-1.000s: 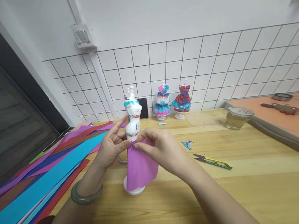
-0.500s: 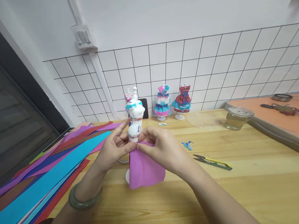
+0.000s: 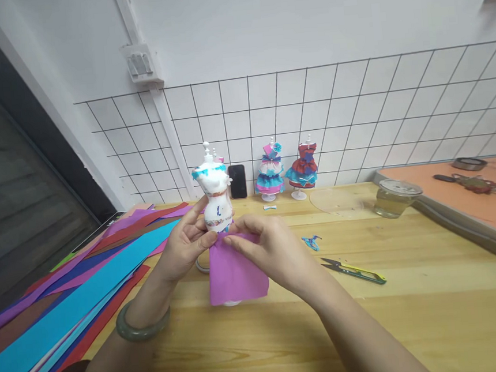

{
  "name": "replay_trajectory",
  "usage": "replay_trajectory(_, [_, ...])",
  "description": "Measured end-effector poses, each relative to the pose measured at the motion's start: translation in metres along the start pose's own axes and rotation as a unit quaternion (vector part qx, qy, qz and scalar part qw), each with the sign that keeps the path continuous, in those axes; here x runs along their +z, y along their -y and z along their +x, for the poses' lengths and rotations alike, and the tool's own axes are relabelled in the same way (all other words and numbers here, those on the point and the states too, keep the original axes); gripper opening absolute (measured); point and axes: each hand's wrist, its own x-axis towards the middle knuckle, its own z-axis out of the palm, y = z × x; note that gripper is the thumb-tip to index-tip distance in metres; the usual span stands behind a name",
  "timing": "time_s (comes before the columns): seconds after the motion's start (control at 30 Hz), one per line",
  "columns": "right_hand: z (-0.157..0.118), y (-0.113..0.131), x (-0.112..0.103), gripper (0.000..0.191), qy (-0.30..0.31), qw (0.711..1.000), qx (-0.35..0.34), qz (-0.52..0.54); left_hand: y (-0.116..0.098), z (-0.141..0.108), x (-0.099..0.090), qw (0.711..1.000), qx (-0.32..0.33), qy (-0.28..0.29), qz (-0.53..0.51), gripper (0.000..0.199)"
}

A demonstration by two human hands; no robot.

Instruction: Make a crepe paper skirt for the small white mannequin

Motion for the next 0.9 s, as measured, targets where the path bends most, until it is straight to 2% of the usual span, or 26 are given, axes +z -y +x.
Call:
replay_trajectory(0.23, [-0.0008, 0.0032, -0.0001, 0.014, 0.028, 0.998, -0.051, -0.003, 0.0029, -0.0007, -0.0036, 1.000, 0.005, 0.020, -0.008, 0.076])
replay_trajectory(0.57, [0.0000, 0.0047, 0.0018, 0.012, 0.016, 0.999, -0.044, -0.011, 0.0046, 0.0002, -0.0058, 0.997, -0.003, 0.036, -0.062, 0.077])
replay_trajectory(0.7, [-0.0034, 0.0050, 0.0014, 0.010, 0.020, 0.999, -0.039, -0.028, 0.0054, 0.0015, -0.0068, 0.996, 0.010, 0.022, -0.089, 0.076])
replay_trajectory(0.9, [-0.0054, 0.0063, 0.0054, 0.011, -0.006, 0.995, -0.056, -0.076, 0.0092, 0.0027, -0.0097, 0.996, 0.007, 0.000, -0.093, 0.075])
